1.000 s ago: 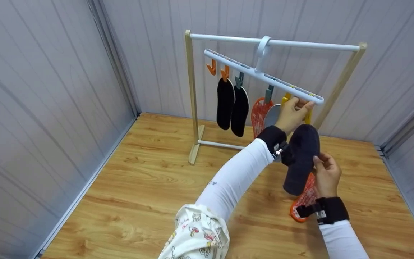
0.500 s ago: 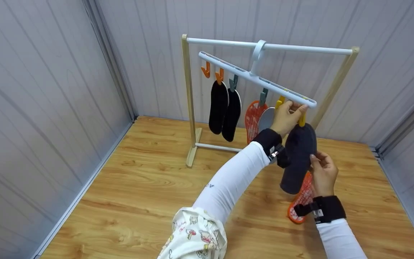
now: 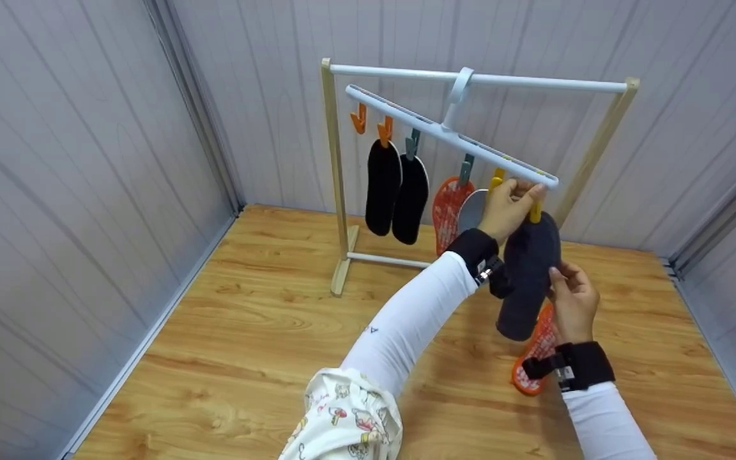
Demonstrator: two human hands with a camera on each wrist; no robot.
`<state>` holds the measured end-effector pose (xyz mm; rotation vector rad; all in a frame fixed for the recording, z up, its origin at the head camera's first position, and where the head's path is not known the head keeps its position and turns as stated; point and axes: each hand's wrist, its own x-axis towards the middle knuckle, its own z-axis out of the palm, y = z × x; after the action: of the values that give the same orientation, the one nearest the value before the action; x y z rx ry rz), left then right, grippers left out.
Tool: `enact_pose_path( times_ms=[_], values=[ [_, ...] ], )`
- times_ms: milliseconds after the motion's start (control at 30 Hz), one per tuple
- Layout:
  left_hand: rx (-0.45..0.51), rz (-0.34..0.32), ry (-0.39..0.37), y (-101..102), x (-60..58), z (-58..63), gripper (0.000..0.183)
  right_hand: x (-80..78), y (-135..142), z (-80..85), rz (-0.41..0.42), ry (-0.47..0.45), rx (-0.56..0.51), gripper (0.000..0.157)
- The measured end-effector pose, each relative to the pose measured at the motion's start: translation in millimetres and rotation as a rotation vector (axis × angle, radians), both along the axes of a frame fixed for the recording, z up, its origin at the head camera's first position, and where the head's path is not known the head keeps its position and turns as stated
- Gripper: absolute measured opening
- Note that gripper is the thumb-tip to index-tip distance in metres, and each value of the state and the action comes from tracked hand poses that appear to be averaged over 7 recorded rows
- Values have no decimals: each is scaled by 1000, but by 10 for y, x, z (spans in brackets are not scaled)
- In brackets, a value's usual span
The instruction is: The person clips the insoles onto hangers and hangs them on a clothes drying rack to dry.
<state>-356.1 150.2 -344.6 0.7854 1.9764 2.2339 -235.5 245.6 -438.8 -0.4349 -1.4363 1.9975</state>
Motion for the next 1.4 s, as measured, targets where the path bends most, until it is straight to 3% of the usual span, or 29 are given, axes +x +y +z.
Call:
enact_pose_path(
  times_ms=[433, 700, 900, 1167, 1400],
  values=[
    [4, -31, -16, 25, 0, -59, 31, -36, 65, -115, -66, 98, -14, 14],
    [-5, -41, -52, 10, 24, -114, 35, 137, 33, -155, -90, 112, -17, 23],
    [6, -81, -70, -13, 46, -180, 37, 254, 43, -239, -97, 67, -37, 17],
    [-24, -83, -38, -32, 77, -296, 44, 243, 188, -505, -107, 108, -84, 16],
    [-22, -38, 69, -47, 62, -457, 50, 224, 375, -837, -117, 77, -9, 19]
  ],
)
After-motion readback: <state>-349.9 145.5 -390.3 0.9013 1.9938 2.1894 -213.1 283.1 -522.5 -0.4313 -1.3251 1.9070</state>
